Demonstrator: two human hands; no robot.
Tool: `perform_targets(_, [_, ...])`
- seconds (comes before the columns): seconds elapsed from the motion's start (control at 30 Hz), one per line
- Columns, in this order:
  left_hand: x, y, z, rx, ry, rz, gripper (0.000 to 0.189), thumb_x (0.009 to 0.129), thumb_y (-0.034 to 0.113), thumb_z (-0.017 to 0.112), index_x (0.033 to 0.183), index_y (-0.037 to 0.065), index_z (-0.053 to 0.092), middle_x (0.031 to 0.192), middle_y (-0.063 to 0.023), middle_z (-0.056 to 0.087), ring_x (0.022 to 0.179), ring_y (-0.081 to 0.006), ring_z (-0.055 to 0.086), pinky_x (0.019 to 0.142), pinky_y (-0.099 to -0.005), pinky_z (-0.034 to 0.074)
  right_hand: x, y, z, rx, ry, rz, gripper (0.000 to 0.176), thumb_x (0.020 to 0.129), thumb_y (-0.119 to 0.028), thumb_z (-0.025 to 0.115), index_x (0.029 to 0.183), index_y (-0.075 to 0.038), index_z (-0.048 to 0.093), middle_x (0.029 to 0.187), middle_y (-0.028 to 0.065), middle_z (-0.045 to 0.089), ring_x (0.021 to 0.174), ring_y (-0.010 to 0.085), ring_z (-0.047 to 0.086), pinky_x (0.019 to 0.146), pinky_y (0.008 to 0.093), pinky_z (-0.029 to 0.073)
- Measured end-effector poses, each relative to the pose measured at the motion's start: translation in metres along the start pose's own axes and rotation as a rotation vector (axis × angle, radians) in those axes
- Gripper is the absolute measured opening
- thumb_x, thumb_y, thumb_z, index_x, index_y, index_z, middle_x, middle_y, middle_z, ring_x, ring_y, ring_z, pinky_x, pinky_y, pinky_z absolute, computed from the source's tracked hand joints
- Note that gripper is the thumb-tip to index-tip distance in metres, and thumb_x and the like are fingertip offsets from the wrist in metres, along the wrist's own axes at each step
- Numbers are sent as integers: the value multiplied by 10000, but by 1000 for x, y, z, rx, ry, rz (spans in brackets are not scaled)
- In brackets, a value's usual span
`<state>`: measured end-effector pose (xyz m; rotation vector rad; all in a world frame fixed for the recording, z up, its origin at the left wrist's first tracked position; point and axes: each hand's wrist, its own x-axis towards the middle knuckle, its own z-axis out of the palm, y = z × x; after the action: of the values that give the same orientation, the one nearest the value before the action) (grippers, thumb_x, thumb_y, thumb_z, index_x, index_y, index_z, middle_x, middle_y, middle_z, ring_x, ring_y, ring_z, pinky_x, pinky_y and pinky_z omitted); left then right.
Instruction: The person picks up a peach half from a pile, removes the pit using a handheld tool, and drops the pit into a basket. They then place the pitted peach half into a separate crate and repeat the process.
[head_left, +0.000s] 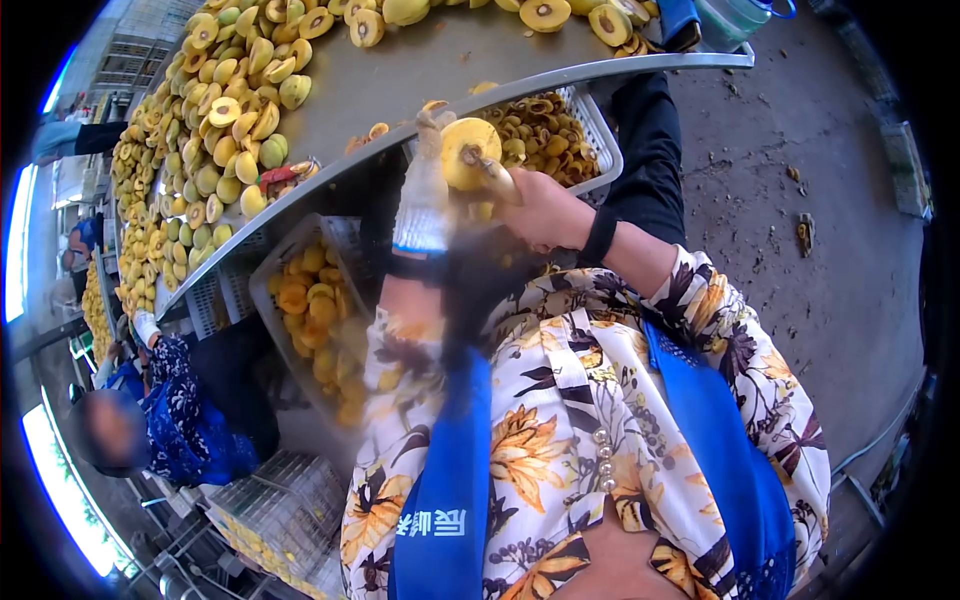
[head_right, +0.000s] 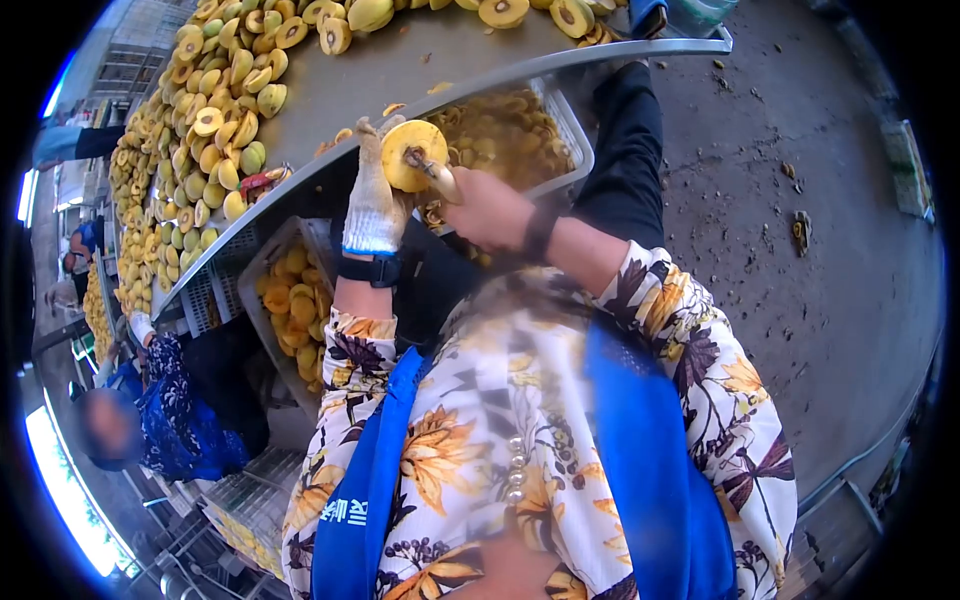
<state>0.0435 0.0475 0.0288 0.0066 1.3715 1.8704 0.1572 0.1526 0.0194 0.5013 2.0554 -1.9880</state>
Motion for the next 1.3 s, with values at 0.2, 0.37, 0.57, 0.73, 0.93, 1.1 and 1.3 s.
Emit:
perform_targets(0.2, [-4, -20, 22, 113, 301, 354, 281, 916, 220, 531, 1088, 3, 582, 1028, -42, 579, 927, -113, 546, 780, -281, 472, -2, 4, 14, 65, 31, 34, 114, 784, -79, 489, 778, 35, 491, 528, 75, 506, 371, 160, 484, 330, 301, 365])
perform_targets(0.37, [8, -34, 8, -89, 216, 186, 236, 894, 228, 554, 1038, 45, 591, 963, -47, 582, 848, -139, 560, 724, -282, 479, -2, 5, 23, 217, -17, 168, 94, 775, -55, 485, 730, 25, 460, 508, 78, 491, 368, 160, 476, 326, 299, 368])
perform_targets(0.57, [13, -27, 3, -83, 117, 91, 196, 859, 207, 590, 984, 56, 595, 846, -25, 566, 677, -96, 522, 491, -217, 436, 1, 17, 30, 155, -5, 140, 106, 785, -47, 479, 713, 24, 448, 497, 74, 475, 364, 156, 459, 323, 299, 364])
perform_targets(0.73, [17, -25, 1, -62, 133, -20, 217, 852, 184, 589, 1011, 38, 612, 920, -37, 610, 834, -130, 566, 730, -244, 461, 3, 21, 28, 150, -18, 139, 81, 780, -60, 504, 735, 6, 495, 512, 66, 490, 365, 127, 459, 325, 272, 365])
perform_targets(0.93, [0, -16, 19, 205, 227, 188, 192, 858, 153, 581, 1007, 35, 612, 916, -35, 611, 821, -123, 568, 720, -235, 459, -11, 3, 20, 543, -196, 305, 69, 806, -65, 530, 870, -44, 513, 579, 3, 474, 381, 69, 398, 323, 218, 315])
perform_targets(1.1, [14, -35, -5, -202, 59, 123, 202, 876, 178, 574, 1033, 51, 578, 950, -44, 591, 860, -133, 555, 743, -261, 469, -13, 2, 13, 850, -403, 317, 106, 821, -59, 508, 907, -79, 450, 612, -22, 404, 413, 33, 305, 344, 203, 266])
perform_targets(1.3, [19, -32, -8, -48, 124, 113, 210, 878, 210, 567, 1026, 65, 601, 943, -28, 606, 839, -127, 564, 722, -252, 469, -13, 9, 28, 604, -261, 247, 121, 826, -56, 514, 920, -78, 441, 606, -21, 408, 396, 42, 309, 334, 207, 258])
